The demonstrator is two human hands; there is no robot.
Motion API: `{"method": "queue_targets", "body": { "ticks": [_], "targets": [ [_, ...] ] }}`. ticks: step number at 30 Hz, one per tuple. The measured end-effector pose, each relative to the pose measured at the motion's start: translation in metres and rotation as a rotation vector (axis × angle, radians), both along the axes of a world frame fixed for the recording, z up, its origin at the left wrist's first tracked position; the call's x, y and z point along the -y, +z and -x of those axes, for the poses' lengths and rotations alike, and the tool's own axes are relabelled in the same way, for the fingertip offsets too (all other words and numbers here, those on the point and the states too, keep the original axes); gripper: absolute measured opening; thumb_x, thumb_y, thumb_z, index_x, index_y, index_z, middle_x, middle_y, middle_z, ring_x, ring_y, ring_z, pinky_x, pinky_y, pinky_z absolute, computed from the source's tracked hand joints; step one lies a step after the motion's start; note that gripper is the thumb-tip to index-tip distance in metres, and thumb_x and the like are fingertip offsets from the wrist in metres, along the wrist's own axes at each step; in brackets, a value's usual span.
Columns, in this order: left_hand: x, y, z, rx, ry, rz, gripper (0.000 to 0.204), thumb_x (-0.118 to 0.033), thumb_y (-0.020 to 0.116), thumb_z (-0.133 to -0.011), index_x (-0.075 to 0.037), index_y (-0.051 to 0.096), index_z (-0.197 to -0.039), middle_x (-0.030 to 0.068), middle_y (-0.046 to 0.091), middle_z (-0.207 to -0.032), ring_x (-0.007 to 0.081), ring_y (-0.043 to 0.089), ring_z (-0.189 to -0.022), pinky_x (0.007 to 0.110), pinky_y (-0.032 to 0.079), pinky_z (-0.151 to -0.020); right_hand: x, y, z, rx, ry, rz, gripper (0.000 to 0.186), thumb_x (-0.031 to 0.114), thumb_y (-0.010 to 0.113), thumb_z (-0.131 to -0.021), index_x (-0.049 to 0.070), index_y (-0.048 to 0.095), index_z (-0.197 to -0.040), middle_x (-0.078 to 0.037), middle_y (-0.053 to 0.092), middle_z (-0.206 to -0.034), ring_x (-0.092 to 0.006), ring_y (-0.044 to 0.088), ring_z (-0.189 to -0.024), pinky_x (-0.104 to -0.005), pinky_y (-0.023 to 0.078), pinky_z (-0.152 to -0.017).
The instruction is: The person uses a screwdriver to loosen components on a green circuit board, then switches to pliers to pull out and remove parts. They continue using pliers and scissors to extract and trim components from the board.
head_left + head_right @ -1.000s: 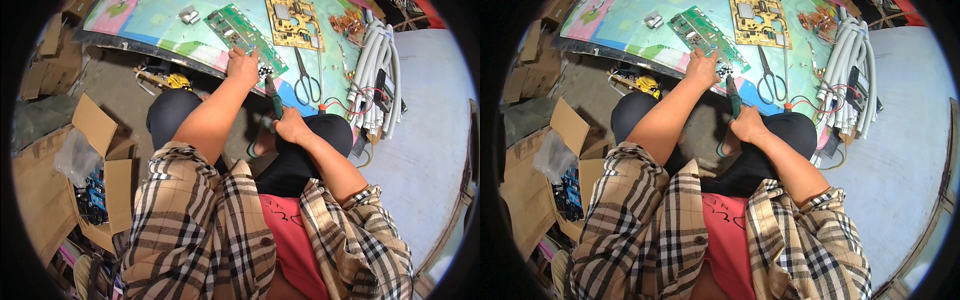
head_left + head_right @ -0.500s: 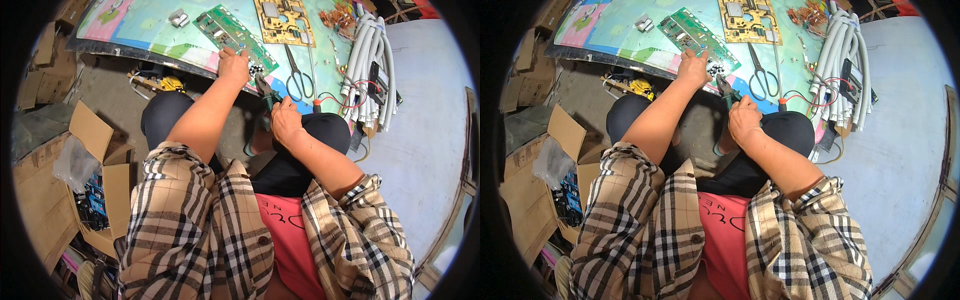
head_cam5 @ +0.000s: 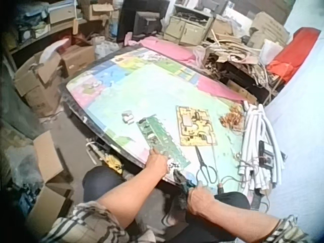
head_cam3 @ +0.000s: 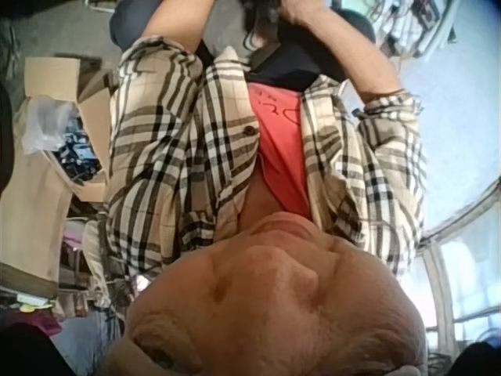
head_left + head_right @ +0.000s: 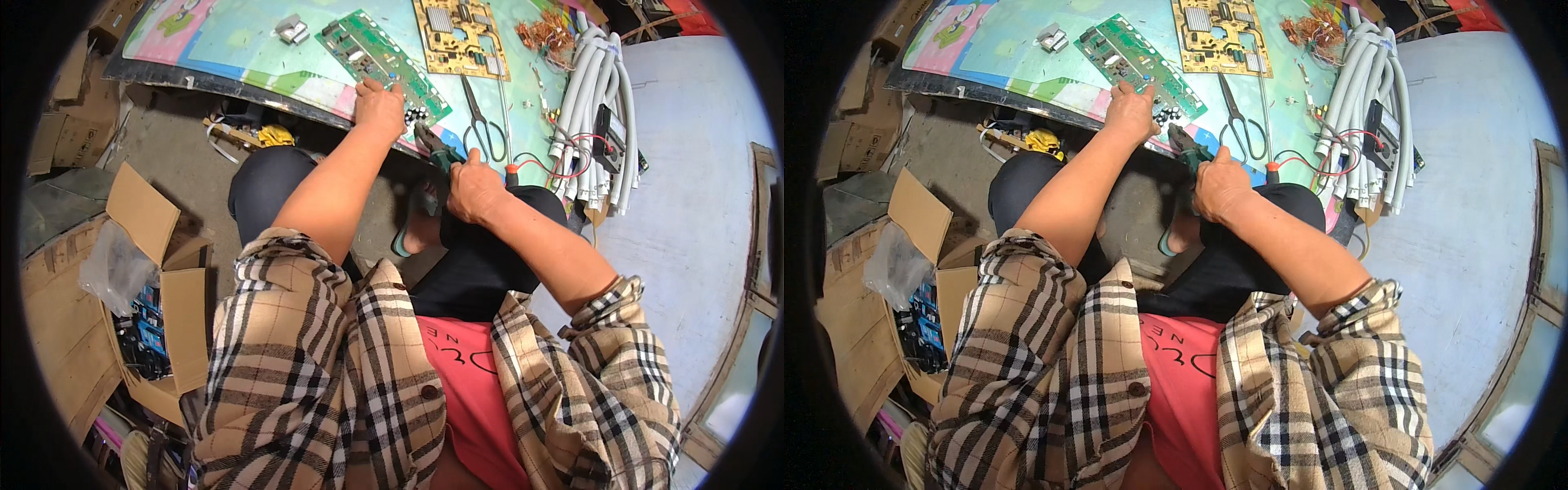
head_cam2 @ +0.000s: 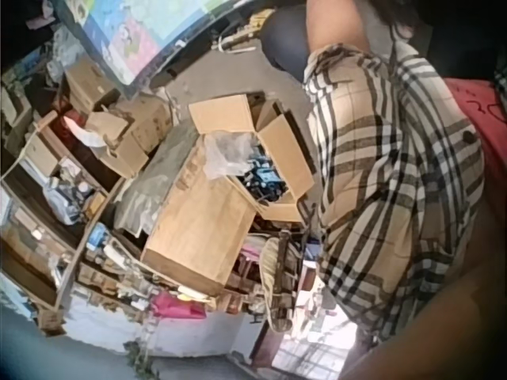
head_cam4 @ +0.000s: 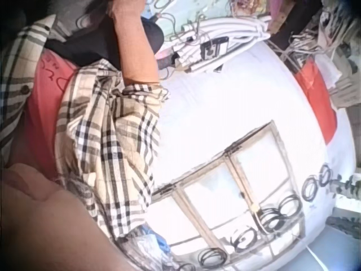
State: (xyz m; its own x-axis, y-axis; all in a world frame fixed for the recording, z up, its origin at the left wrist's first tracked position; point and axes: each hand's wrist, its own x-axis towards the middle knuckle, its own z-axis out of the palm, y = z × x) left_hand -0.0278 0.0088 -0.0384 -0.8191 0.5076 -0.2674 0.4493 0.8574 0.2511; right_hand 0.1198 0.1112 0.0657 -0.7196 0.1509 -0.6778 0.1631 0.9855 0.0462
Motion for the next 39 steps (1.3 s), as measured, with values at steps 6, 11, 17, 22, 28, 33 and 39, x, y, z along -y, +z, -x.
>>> {"method": "queue_targets", "body": {
  "ticks": [6, 11, 17, 22, 28, 33, 39],
  "targets": [
    [-0.001, 0.002, -0.001, 0.007, -0.005, 0.002, 0.074, -0.031, 0.085, -0.061, -0.008, 0.051, -0.123, 0.0343, 0.044, -0.125, 0.0443, 0.047, -0.115, 0.042, 0.047, -0.093, -0.010, -0.024, -0.013, 0.003, -0.676, 0.607, 0.025, 0.013, 0.055, -0.076, -0.004, 0.058, -0.095, -0.023, 0.061, -0.082, -0.0306, 0.061, -0.088, -0.0371, 0.051, -0.078],
    [0.000, 0.005, -0.001, 0.024, -0.020, -0.012, 0.072, -0.029, 0.085, -0.061, -0.007, 0.052, -0.121, 0.0342, 0.045, -0.124, 0.0444, 0.047, -0.115, 0.042, 0.045, -0.095, -0.009, -0.028, -0.029, 0.133, -1.547, 1.796, 0.009, 0.007, 0.052, -0.077, 0.001, 0.054, -0.084, -0.017, 0.058, -0.086, -0.0285, 0.060, -0.079, -0.0437, 0.051, -0.073],
    [0.007, 0.007, 0.000, 0.008, -0.051, -0.041, 0.072, -0.028, 0.085, -0.061, -0.007, 0.052, -0.121, 0.0351, 0.044, -0.125, 0.0453, 0.047, -0.116, 0.041, 0.047, -0.094, 0.003, -0.023, -0.040, 0.207, -1.872, 2.284, 0.011, 0.005, 0.052, -0.075, -0.001, 0.056, -0.083, -0.024, 0.053, -0.103, -0.0324, 0.055, -0.094, -0.0423, 0.047, -0.080],
    [0.000, -0.004, -0.003, -0.036, -0.032, 0.009, 0.075, -0.028, 0.086, -0.060, -0.007, 0.050, -0.123, 0.0372, 0.041, -0.129, 0.0463, 0.046, -0.118, 0.042, 0.048, -0.094, -0.003, -0.039, -0.045, 0.083, -1.632, 1.969, 0.031, 0.004, 0.050, -0.075, -0.007, 0.055, -0.103, -0.028, 0.050, -0.115, -0.0412, 0.053, -0.110, -0.0538, 0.048, -0.092],
    [-0.002, -0.010, -0.006, -0.098, -0.044, 0.011, 0.076, -0.028, 0.086, -0.060, -0.006, 0.050, -0.124, 0.0380, 0.040, -0.130, 0.0460, 0.047, -0.117, 0.041, 0.048, -0.093, -0.001, -0.032, -0.040, 0.168, -1.651, 2.010, 0.058, 0.007, 0.050, -0.074, -0.013, 0.041, -0.127, -0.029, 0.049, -0.118, -0.0443, 0.047, -0.118, -0.0613, 0.040, -0.099],
    [-0.001, -0.014, -0.006, -0.126, -0.046, -0.024, 0.075, -0.027, 0.086, -0.059, -0.006, 0.051, -0.122, 0.0380, 0.041, -0.128, 0.0460, 0.048, -0.115, 0.041, 0.048, -0.092, 0.002, -0.025, -0.027, 0.180, -1.691, 2.074, 0.062, 0.009, 0.050, -0.074, -0.013, 0.038, -0.130, -0.029, 0.049, -0.118, -0.0458, 0.044, -0.120, -0.0638, 0.035, -0.102],
    [0.000, -0.011, -0.007, -0.115, -0.051, -0.013, 0.075, -0.027, 0.086, -0.059, -0.006, 0.051, -0.122, 0.0379, 0.041, -0.127, 0.0460, 0.049, -0.114, 0.042, 0.048, -0.092, 0.007, -0.014, -0.013, 0.184, -1.919, 2.051, 0.059, 0.007, 0.051, -0.077, -0.013, 0.034, -0.131, -0.031, 0.044, -0.117, -0.0493, 0.045, -0.117, -0.0645, 0.036, -0.099]
  ]
}}
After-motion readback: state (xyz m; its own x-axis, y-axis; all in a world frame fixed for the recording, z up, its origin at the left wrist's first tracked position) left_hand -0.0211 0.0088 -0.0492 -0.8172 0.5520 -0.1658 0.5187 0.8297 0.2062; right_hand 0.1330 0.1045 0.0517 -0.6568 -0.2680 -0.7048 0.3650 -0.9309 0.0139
